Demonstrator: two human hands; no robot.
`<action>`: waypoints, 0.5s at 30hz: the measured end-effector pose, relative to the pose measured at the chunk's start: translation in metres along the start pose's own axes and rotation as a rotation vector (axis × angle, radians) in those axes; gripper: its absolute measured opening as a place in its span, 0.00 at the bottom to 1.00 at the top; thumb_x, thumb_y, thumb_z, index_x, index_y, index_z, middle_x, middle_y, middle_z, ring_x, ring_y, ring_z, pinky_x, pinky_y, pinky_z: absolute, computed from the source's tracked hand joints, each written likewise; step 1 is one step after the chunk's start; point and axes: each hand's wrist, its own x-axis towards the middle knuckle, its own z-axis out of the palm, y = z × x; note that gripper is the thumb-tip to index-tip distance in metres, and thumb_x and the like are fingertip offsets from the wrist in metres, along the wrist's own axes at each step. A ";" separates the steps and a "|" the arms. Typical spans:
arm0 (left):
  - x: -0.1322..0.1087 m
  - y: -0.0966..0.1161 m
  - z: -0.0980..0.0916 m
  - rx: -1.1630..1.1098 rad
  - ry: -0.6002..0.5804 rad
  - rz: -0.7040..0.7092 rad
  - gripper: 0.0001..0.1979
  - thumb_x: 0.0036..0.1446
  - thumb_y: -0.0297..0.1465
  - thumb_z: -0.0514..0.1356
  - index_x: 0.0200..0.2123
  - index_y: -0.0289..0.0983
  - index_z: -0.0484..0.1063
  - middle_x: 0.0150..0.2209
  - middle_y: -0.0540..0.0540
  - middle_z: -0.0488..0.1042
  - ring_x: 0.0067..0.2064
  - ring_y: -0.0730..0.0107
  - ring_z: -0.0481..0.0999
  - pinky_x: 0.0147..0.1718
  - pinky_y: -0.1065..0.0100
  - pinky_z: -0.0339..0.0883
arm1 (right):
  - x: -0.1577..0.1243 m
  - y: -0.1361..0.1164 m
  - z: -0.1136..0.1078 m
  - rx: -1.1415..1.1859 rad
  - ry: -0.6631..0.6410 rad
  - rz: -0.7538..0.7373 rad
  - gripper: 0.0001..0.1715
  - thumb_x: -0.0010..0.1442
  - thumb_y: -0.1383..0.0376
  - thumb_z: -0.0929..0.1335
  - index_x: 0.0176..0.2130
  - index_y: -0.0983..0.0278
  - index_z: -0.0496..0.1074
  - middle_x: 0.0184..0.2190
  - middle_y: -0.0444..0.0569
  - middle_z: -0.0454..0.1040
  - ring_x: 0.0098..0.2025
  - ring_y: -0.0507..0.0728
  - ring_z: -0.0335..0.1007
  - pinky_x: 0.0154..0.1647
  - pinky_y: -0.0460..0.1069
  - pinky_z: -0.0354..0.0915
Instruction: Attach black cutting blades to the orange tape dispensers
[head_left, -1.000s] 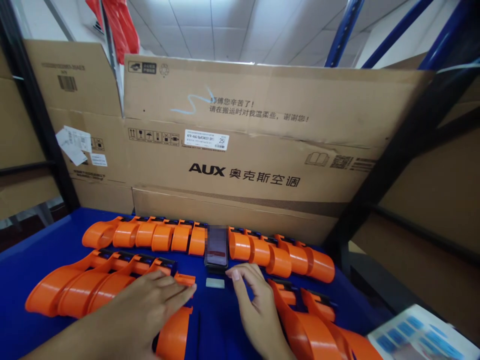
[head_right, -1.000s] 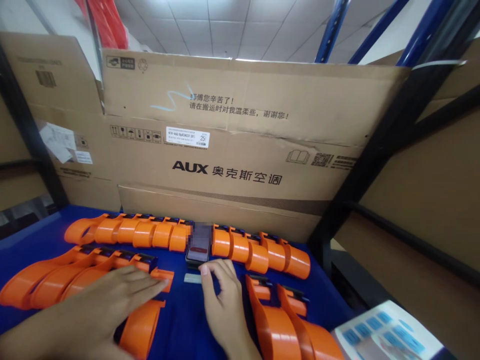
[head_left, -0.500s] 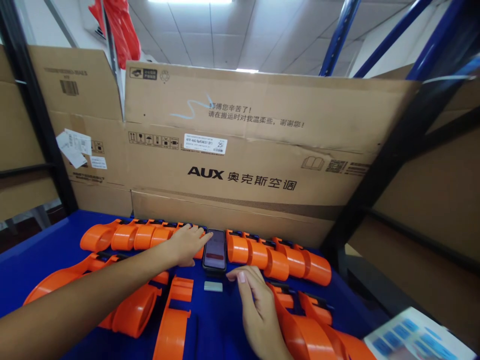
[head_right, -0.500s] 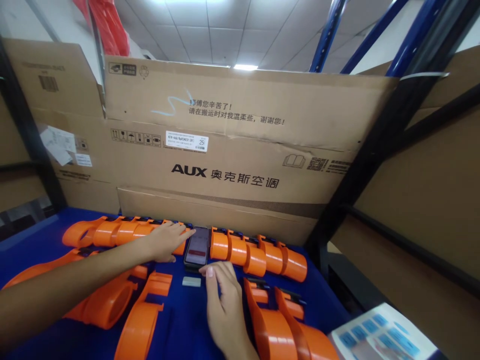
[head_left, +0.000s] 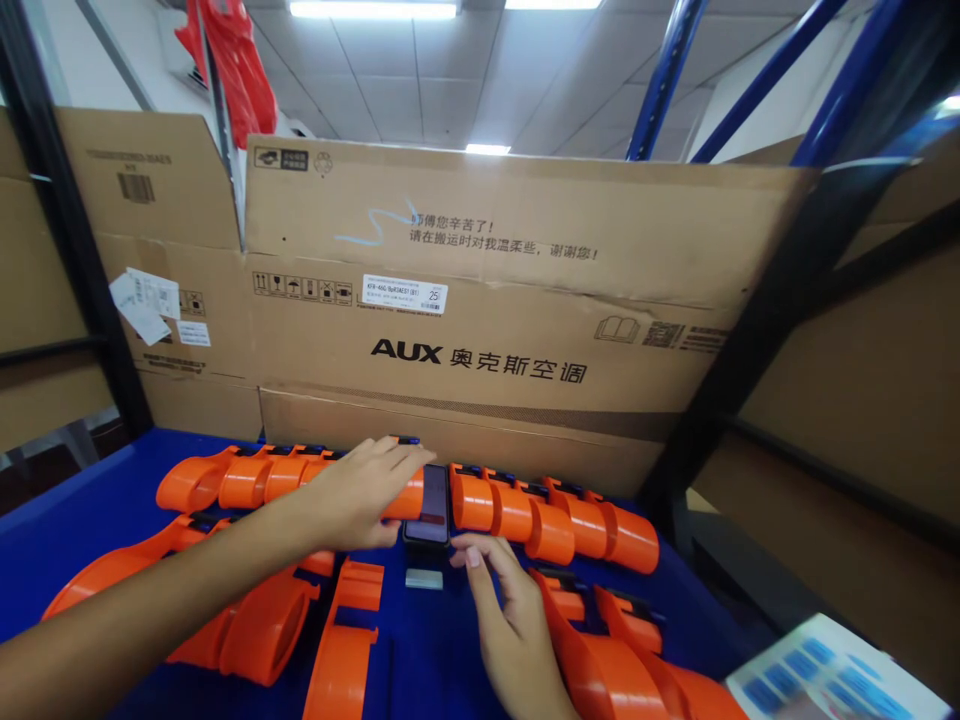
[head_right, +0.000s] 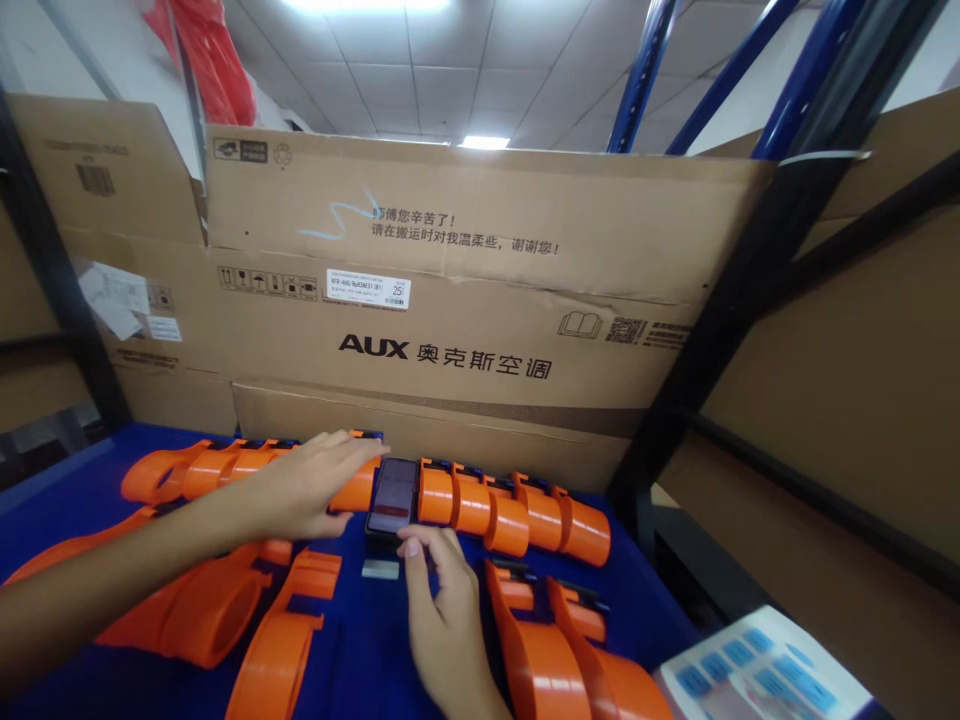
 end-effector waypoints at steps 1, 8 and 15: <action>-0.008 0.009 -0.003 -0.022 0.046 0.048 0.42 0.55 0.28 0.64 0.71 0.35 0.54 0.70 0.35 0.64 0.66 0.43 0.66 0.63 0.47 0.61 | 0.001 0.002 0.001 0.053 0.012 0.050 0.20 0.71 0.49 0.65 0.49 0.60 0.77 0.38 0.49 0.80 0.41 0.60 0.74 0.47 0.52 0.67; -0.046 0.080 -0.004 -0.039 0.155 0.349 0.36 0.64 0.27 0.61 0.73 0.38 0.55 0.68 0.32 0.68 0.57 0.42 0.76 0.51 0.47 0.72 | 0.001 0.010 0.000 0.378 0.104 0.323 0.36 0.56 0.44 0.75 0.57 0.60 0.76 0.51 0.52 0.81 0.52 0.64 0.77 0.51 0.54 0.71; -0.039 0.078 0.005 -0.809 0.240 -0.011 0.45 0.62 0.49 0.64 0.75 0.54 0.45 0.77 0.42 0.50 0.73 0.38 0.54 0.67 0.38 0.54 | 0.006 -0.005 -0.003 0.377 0.111 0.321 0.34 0.52 0.43 0.78 0.49 0.62 0.82 0.44 0.54 0.84 0.48 0.66 0.80 0.50 0.57 0.74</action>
